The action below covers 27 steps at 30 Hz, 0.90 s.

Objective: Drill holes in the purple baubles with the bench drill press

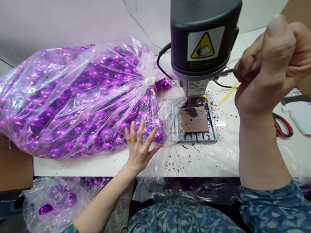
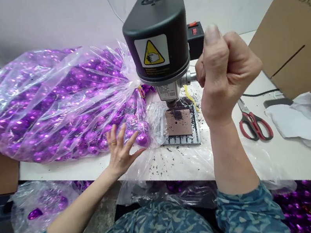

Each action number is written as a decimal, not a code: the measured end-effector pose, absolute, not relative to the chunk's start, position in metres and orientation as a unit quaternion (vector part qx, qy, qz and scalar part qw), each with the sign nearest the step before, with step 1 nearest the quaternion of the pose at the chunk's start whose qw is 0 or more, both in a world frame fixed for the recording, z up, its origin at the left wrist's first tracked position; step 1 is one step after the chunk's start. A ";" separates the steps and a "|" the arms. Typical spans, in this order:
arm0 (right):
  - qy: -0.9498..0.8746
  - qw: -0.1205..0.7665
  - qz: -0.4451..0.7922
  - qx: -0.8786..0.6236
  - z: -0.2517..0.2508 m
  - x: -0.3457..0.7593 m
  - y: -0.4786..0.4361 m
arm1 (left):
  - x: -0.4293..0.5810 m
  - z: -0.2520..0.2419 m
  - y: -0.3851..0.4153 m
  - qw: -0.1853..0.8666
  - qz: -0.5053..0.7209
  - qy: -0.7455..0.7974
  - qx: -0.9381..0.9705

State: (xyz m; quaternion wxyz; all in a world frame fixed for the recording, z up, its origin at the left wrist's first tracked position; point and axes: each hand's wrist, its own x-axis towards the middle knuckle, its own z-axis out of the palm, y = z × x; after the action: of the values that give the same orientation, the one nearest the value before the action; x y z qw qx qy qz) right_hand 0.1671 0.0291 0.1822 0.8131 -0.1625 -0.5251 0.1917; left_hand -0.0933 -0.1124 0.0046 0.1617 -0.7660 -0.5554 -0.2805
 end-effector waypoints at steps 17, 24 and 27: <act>-0.492 0.834 0.183 -0.168 0.183 0.165 0.028 | -0.175 -0.018 -0.012 0.075 -0.249 -0.648 -0.716; -0.479 0.844 0.170 -0.168 0.182 0.162 0.030 | -0.176 -0.001 0.027 0.011 -0.252 -0.621 -0.743; -0.490 0.835 0.185 -0.167 0.182 0.164 0.029 | -0.189 0.007 0.019 -0.028 -0.192 -0.602 -0.774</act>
State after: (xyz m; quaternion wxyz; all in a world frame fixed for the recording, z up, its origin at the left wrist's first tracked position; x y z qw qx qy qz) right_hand 0.1639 0.0289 0.1822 0.8354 -0.1669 -0.4899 0.1849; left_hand -0.1886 0.0188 0.0069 -0.0283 -0.7743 -0.6022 -0.1923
